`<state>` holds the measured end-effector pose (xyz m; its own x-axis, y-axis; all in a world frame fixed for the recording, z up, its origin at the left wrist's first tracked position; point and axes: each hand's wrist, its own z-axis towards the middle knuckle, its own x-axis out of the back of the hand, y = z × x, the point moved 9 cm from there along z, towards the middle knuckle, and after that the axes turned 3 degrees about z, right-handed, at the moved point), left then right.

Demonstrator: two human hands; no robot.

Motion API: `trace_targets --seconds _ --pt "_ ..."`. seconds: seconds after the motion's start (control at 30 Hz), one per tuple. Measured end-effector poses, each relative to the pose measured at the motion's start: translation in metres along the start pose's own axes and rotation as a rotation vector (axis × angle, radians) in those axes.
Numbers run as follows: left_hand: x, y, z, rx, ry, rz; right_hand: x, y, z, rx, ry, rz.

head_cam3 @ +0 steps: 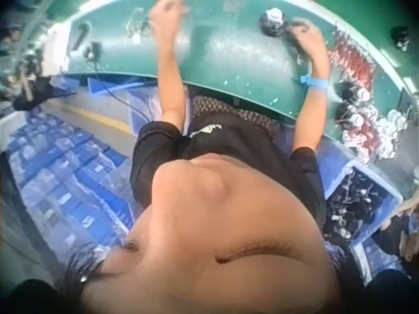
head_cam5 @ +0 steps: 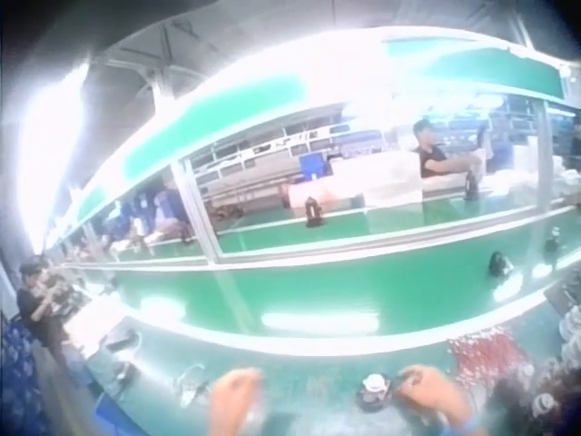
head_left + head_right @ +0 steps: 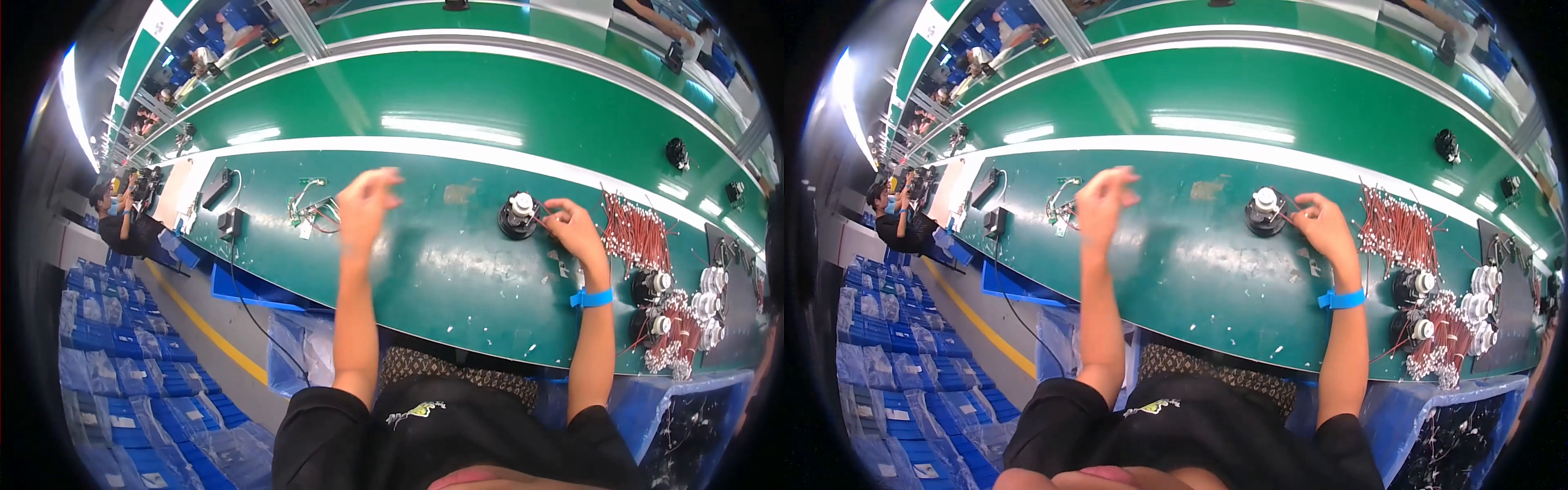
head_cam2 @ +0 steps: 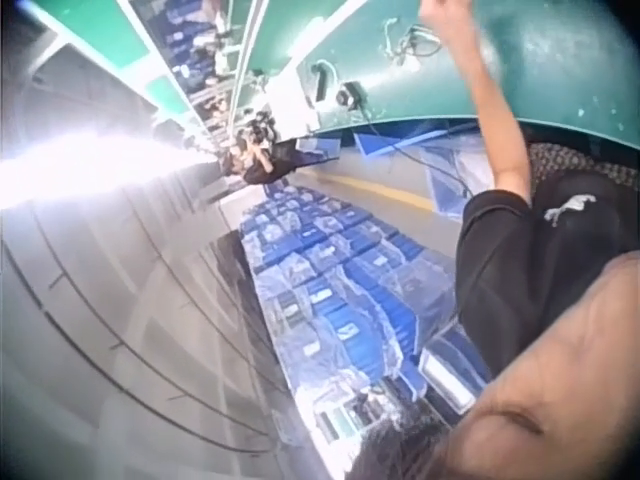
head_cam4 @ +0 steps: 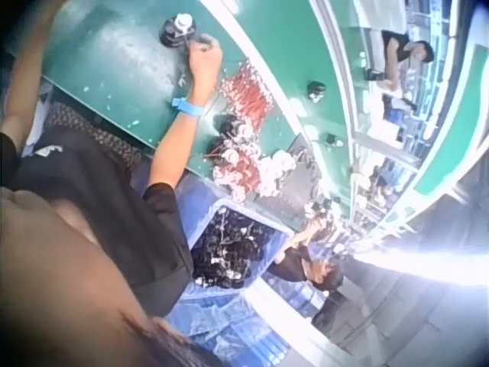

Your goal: The person assembles small electronic components, wires, circuit boards, and plastic housings by hand on a factory production line.

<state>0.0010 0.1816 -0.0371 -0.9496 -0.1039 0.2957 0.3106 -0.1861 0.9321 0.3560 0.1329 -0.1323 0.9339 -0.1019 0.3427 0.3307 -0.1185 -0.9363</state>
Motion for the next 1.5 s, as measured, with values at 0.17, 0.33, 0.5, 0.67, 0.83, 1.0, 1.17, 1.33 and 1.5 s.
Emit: trace_targets --seconds 0.17,0.33,0.5,0.67,0.83,1.0,1.17,1.33,1.5 --pt "0.137 -0.034 -0.03 -0.422 0.651 0.853 -0.016 0.002 0.002 -0.092 -0.094 0.187" --pt "0.169 -0.101 -0.029 -0.026 0.44 0.901 0.004 -0.012 0.002 -0.048 0.049 0.233" --pt "0.136 -0.086 -0.01 -0.295 0.165 0.979 0.032 -0.01 0.001 0.041 0.264 0.366" --pt "0.134 -0.083 0.001 -0.267 0.045 0.898 0.038 -0.017 -0.003 0.09 0.314 0.488" --pt "0.141 -0.086 0.013 -0.304 0.042 1.024 0.037 -0.026 -0.006 0.151 0.331 0.643" --pt "0.14 -0.084 0.021 -0.29 0.029 1.046 0.042 -0.03 -0.01 0.191 0.407 0.588" --pt "0.146 -0.087 0.019 -0.212 -0.092 0.897 0.039 -0.036 -0.012 0.212 0.416 0.671" --pt "0.137 -0.067 0.017 -0.149 -0.142 0.679 0.031 -0.034 -0.01 0.197 0.333 0.816" --pt "0.115 -0.083 0.009 -0.045 -0.357 0.674 0.023 -0.039 -0.011 0.184 0.29 0.838"
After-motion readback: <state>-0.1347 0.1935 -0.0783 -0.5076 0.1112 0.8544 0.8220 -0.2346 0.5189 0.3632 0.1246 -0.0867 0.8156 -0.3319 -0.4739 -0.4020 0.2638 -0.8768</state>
